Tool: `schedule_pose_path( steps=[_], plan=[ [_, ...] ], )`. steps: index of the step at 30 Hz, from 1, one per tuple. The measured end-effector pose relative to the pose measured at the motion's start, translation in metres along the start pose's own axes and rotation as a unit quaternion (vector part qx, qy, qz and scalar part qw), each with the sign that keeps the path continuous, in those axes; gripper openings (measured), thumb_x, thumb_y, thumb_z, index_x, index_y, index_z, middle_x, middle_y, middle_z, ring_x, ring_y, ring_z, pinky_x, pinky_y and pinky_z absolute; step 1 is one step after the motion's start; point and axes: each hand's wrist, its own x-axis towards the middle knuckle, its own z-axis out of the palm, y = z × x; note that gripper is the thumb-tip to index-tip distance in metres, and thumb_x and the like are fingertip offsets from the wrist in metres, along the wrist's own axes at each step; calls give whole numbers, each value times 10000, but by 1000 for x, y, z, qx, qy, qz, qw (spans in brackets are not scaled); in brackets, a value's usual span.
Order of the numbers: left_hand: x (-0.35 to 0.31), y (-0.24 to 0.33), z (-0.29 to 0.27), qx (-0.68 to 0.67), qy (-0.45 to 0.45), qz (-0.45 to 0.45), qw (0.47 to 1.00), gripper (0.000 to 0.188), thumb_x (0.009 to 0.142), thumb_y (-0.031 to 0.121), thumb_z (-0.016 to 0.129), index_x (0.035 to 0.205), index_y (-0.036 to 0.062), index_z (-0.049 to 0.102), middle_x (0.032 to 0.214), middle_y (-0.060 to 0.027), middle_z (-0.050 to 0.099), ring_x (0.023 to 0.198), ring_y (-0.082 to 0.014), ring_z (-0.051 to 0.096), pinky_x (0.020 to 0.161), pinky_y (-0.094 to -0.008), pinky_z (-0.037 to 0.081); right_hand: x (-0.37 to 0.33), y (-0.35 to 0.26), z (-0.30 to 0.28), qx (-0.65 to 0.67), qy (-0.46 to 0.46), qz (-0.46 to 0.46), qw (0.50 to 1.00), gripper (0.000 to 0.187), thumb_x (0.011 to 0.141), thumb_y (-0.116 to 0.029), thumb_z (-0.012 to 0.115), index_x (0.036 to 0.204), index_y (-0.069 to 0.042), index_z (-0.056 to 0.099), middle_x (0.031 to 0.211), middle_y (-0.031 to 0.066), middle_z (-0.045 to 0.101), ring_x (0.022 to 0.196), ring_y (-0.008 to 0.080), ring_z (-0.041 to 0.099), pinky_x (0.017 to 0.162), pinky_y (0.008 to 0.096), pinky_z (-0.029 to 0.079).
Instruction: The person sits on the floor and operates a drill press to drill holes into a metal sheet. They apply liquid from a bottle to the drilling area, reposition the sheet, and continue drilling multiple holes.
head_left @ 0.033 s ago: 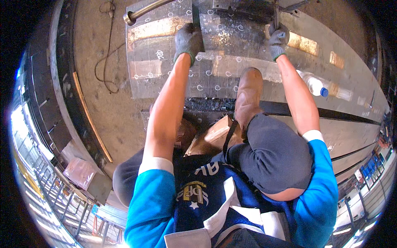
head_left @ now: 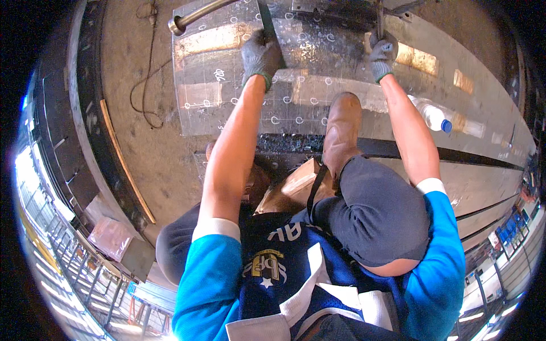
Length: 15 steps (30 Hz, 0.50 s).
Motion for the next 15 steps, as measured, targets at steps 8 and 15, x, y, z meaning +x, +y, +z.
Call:
schedule_pose_path(
  steps=[8, 15],
  plan=[
    [4, -1, -2, 60, 70, -33, 995, 337, 978, 277, 594, 1151, 15, 718, 1014, -252, 750, 983, -412, 729, 826, -450, 557, 0, -13, -23, -229, -67, -54, 970, 320, 997, -216, 505, 1184, 0, 651, 1157, 157, 667, 1048, 315, 641, 907, 430, 510],
    [2, -10, -10, 74, 36, 5, 997, 317, 972, 254, 594, 1173, 37, 707, 967, -220, 754, 918, -350, 745, 796, -441, 561, -2, 25, 27, 96, -31, 18, 995, 368, 999, -273, 603, 1259, -16, 644, 1178, 86, 683, 1079, 241, 616, 954, 343, 505]
  ],
)
